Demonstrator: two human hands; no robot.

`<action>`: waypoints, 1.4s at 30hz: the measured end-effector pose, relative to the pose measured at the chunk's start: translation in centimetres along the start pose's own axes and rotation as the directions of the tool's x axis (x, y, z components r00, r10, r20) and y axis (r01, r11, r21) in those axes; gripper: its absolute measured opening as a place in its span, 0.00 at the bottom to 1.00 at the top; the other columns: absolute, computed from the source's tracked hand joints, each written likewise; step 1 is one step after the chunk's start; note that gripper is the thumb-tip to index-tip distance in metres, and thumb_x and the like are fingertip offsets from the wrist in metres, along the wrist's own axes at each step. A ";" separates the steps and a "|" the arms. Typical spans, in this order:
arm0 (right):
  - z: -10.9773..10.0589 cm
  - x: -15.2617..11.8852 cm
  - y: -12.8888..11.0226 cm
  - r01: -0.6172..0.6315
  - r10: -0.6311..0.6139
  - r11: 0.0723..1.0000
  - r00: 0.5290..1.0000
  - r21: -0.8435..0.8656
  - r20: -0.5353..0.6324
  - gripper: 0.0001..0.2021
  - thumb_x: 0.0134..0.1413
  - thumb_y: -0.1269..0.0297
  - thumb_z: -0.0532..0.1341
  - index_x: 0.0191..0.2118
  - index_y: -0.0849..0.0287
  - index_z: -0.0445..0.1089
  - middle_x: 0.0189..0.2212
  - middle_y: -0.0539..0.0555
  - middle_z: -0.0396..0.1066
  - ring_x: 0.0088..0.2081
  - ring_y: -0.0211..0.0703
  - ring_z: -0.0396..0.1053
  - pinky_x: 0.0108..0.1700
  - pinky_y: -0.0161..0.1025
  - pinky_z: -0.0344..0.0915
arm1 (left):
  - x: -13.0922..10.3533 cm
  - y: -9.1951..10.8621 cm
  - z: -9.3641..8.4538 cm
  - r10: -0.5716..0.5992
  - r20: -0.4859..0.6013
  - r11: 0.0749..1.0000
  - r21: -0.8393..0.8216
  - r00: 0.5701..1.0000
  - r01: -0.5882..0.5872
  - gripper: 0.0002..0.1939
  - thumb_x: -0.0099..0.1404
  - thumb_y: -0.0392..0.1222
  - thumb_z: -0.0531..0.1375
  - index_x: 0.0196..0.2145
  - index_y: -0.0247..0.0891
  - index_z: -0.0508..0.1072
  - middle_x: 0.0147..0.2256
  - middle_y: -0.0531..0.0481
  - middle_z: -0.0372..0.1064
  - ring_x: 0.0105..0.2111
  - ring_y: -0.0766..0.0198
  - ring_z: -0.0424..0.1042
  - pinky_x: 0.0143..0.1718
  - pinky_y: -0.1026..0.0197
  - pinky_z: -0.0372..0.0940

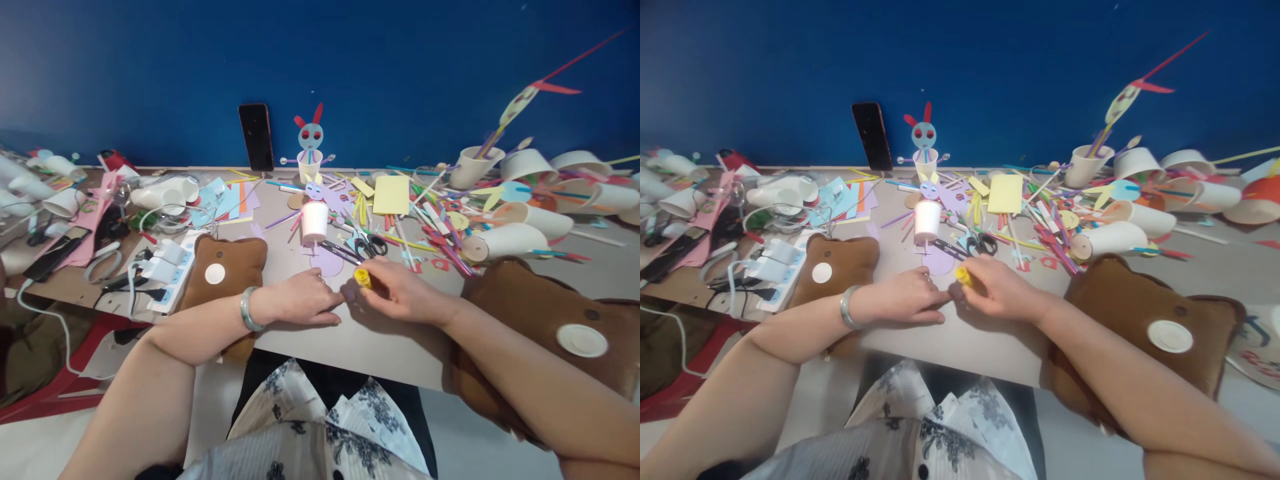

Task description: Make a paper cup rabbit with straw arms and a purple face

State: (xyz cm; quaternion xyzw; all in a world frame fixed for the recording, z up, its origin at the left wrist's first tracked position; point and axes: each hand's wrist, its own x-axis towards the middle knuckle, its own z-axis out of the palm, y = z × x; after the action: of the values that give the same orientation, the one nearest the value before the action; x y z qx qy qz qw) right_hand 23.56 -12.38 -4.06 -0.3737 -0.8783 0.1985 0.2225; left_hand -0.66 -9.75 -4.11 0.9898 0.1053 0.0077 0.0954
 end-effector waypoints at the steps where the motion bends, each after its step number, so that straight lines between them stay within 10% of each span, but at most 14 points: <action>1: -0.4 0.0 0.3 -0.053 0.049 0.998 0.996 -0.046 -0.074 0.05 0.64 0.61 0.57 0.40 0.55 0.67 0.28 0.53 0.70 0.30 0.46 0.66 0.35 0.43 0.62 | 0.1 0.0 0.1 -0.002 -0.014 1.000 0.008 1.000 0.002 0.16 0.75 0.49 0.54 0.45 0.33 0.73 0.27 0.46 0.76 0.26 0.58 0.73 0.40 0.53 0.59; 4: -1.2 -0.2 2.6 -0.216 0.138 0.928 0.956 -0.304 -0.260 0.08 0.62 0.61 0.58 0.44 0.56 0.69 0.35 0.58 0.75 0.35 0.52 0.71 0.40 0.48 0.64 | 0.3 -0.2 0.7 -0.011 -0.028 0.999 0.039 1.000 0.012 0.13 0.75 0.43 0.53 0.45 0.34 0.74 0.28 0.45 0.77 0.27 0.59 0.73 0.40 0.53 0.59; 10: -2.0 -0.2 6.7 -0.390 0.316 0.708 0.920 -0.588 -0.230 0.13 0.54 0.50 0.66 0.34 0.55 0.73 0.31 0.62 0.76 0.35 0.62 0.73 0.41 0.57 0.64 | 0.8 -0.4 1.6 -0.048 -0.054 0.997 0.064 0.997 0.051 0.13 0.75 0.40 0.52 0.40 0.35 0.76 0.30 0.44 0.77 0.28 0.58 0.73 0.38 0.52 0.59; 19: -2.0 11.1 5.2 -0.489 0.481 0.862 0.872 -0.132 -0.091 0.29 0.56 0.50 0.65 0.58 0.65 0.71 0.46 0.66 0.77 0.39 0.53 0.74 0.42 0.46 0.68 | 0.8 -0.5 1.1 -0.075 -0.083 0.997 -0.002 0.994 0.076 0.13 0.73 0.40 0.54 0.37 0.34 0.76 0.37 0.42 0.74 0.33 0.59 0.71 0.39 0.55 0.63; 24: -0.6 15.3 5.7 -0.416 0.410 0.907 0.907 -0.060 -0.099 0.14 0.55 0.58 0.64 0.42 0.63 0.75 0.39 0.60 0.78 0.34 0.45 0.72 0.38 0.41 0.68 | 0.6 -1.2 1.1 -0.088 -0.126 0.994 -0.083 0.988 0.077 0.11 0.72 0.41 0.56 0.38 0.34 0.76 0.41 0.42 0.72 0.34 0.59 0.71 0.39 0.56 0.65; 32: -1.2 11.7 3.2 -0.067 0.020 0.989 0.943 -0.132 -0.332 0.09 0.62 0.58 0.59 0.35 0.55 0.72 0.40 0.59 0.76 0.44 0.53 0.72 0.49 0.52 0.68 | 0.4 -2.3 0.7 -0.204 -0.274 0.923 -0.373 0.940 0.092 0.09 0.70 0.43 0.61 0.41 0.35 0.76 0.45 0.41 0.72 0.44 0.57 0.73 0.47 0.57 0.67; 36: -2.7 9.8 2.0 -0.018 -0.127 0.944 0.902 -0.330 -0.413 0.08 0.64 0.61 0.58 0.37 0.54 0.74 0.44 0.61 0.76 0.48 0.58 0.73 0.51 0.57 0.67 | 0.6 -2.5 0.7 -0.301 -0.435 0.854 -0.519 0.849 0.037 0.09 0.68 0.45 0.63 0.34 0.37 0.75 0.38 0.45 0.73 0.39 0.60 0.71 0.45 0.57 0.67; 42: -4.7 8.0 0.2 -0.024 -0.186 0.890 0.892 -0.456 -0.411 0.07 0.66 0.63 0.57 0.38 0.54 0.72 0.46 0.61 0.76 0.48 0.58 0.73 0.51 0.56 0.67 | 0.2 -3.6 -0.7 -0.639 -0.534 0.571 -0.812 0.554 -0.123 0.14 0.62 0.50 0.65 0.29 0.37 0.70 0.28 0.52 0.68 0.28 0.68 0.64 0.32 0.62 0.62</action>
State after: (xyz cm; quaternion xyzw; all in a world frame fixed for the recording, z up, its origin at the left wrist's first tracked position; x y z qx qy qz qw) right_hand 21.27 -5.40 1.64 -0.4120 -0.8410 -0.1099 0.3329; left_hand -1.20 -6.09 -4.11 0.6983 0.2859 0.4725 0.4555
